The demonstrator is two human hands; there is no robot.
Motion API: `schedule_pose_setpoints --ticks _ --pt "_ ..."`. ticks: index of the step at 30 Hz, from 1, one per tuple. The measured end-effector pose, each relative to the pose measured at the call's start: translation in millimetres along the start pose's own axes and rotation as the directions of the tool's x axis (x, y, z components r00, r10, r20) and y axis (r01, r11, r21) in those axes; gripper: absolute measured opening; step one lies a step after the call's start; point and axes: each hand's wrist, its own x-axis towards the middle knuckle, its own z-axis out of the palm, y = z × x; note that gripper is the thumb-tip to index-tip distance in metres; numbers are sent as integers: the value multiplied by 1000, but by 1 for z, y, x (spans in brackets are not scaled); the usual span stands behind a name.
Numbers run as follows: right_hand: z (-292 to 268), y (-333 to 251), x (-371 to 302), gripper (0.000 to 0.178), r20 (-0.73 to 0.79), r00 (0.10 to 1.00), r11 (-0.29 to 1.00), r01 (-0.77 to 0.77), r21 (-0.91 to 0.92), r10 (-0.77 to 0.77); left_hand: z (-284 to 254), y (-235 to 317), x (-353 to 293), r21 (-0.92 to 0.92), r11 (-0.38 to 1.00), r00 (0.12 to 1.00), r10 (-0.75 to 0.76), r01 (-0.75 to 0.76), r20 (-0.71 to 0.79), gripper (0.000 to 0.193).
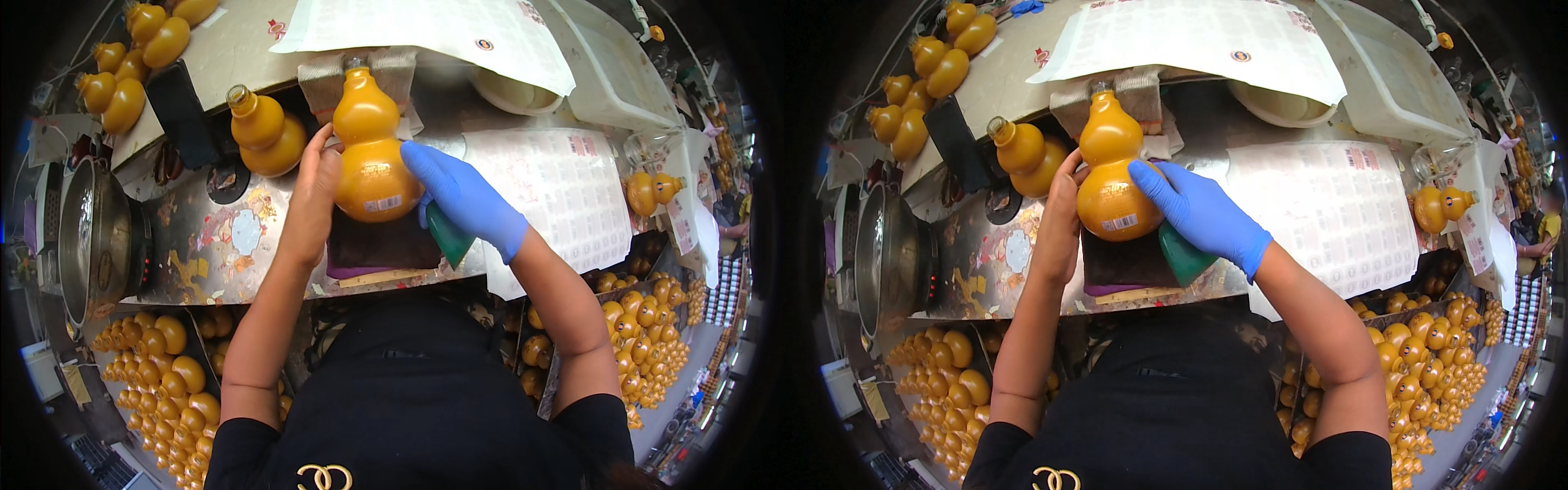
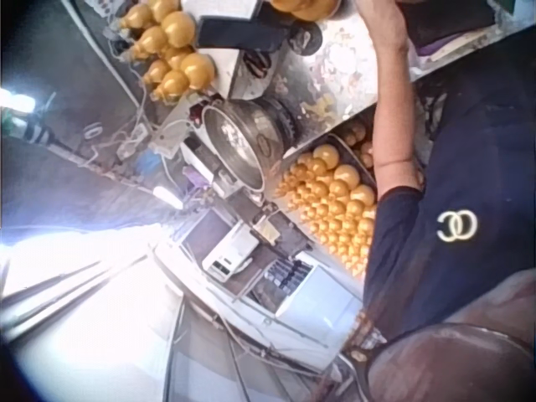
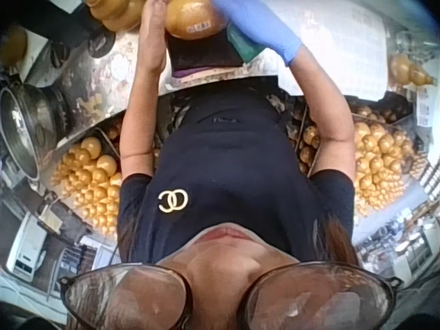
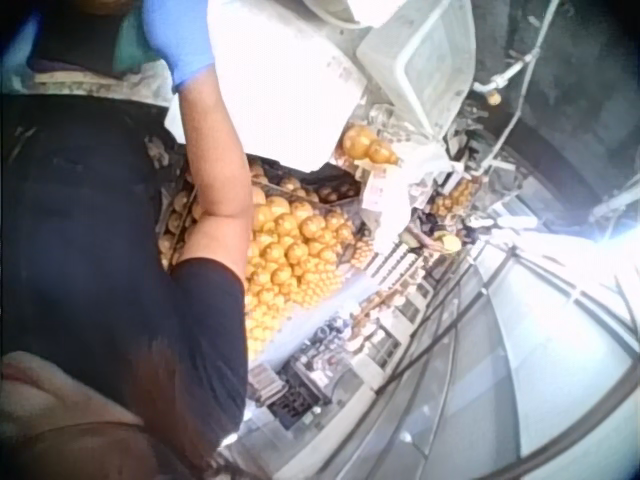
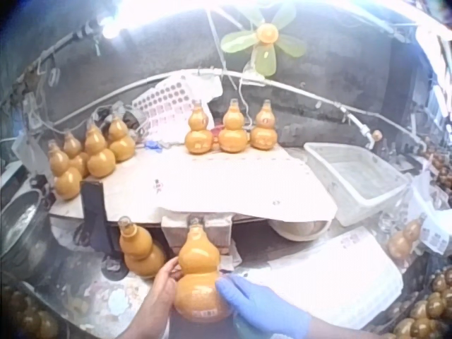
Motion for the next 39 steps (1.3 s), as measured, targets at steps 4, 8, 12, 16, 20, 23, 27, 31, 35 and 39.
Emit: schedule_pose_setpoints --ticks 4,8,12,16,20,23,27,31,35,39 --pt "7 1 -7 76 7 1000 1000 2 -10 -2 11 -10 -9 324 937 991 133 -128 9 75" --pt "8 11 -3 74 14 1000 995 2 101 -3 6 -7 -8 313 942 992 114 -123 49 74" --pt "-5 4 -6 64 107 973 923 -229 310 206 0 -10 -6 199 976 994 78 -91 74 73" --pt "-29 -2 -16 36 7 999 705 -36 708 45 -5 -15 -8 42 997 996 62 -64 61 70" --pt "-19 -39 -14 25 -9 943 937 333 104 -334 2 -12 -15 215 967 989 115 -133 93 78" --pt "-18 -50 5 26 75 898 861 437 -258 -433 2 -9 -17 195 971 988 124 -140 93 79" --pt "-19 -51 24 29 23 835 750 505 -428 -550 -4 -11 -13 118 987 989 100 -113 110 79" --pt "-12 -48 26 29 -4 801 725 541 -426 -599 6 0 -7 164 981 995 96 -100 30 76" --pt "-9 -48 16 28 -101 785 737 518 -434 -611 15 -1 6 417 900 985 161 -123 -58 69" --pt "-6 -35 8 25 -295 793 843 466 -269 -533 13 -3 9 307 947 989 122 -93 -77 66"
